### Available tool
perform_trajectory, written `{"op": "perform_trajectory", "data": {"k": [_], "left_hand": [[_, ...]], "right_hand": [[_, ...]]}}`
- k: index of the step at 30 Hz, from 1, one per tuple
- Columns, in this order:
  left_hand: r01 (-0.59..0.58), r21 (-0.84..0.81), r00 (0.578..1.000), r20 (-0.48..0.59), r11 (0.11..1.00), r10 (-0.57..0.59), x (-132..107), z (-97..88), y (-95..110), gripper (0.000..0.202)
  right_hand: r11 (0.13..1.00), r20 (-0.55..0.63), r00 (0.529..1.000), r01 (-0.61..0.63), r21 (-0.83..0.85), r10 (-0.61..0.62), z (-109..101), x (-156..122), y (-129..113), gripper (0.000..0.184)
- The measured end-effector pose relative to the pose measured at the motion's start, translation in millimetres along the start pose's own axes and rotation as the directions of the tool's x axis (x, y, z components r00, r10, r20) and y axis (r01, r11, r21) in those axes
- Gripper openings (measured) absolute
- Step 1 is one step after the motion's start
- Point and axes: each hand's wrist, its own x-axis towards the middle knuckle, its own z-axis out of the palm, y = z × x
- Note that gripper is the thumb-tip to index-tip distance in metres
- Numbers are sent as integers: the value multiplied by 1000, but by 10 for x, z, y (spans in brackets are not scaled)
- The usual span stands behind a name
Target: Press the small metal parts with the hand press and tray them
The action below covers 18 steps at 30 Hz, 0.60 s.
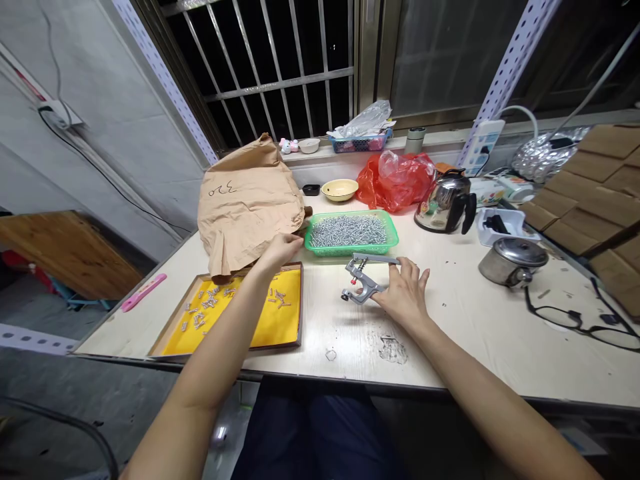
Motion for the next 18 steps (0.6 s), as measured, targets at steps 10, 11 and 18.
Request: {"op": "perform_trajectory", "data": {"k": [10, 11, 18], "left_hand": [[-29, 369, 975, 217, 929, -56, -544, -526, -655, 14], [-5, 345, 971, 227, 939, -78, -570, -514, -685, 16], [66, 109, 997, 32, 992, -70, -786, -300, -554, 11]], "right_hand": [[996, 22, 996, 89, 14, -89, 47, -48, -28, 84], [996, 21, 996, 91, 9, -91, 57, -50, -22, 83], [988, 29, 988, 154, -9, -153, 50, -57, -30, 81]]}}
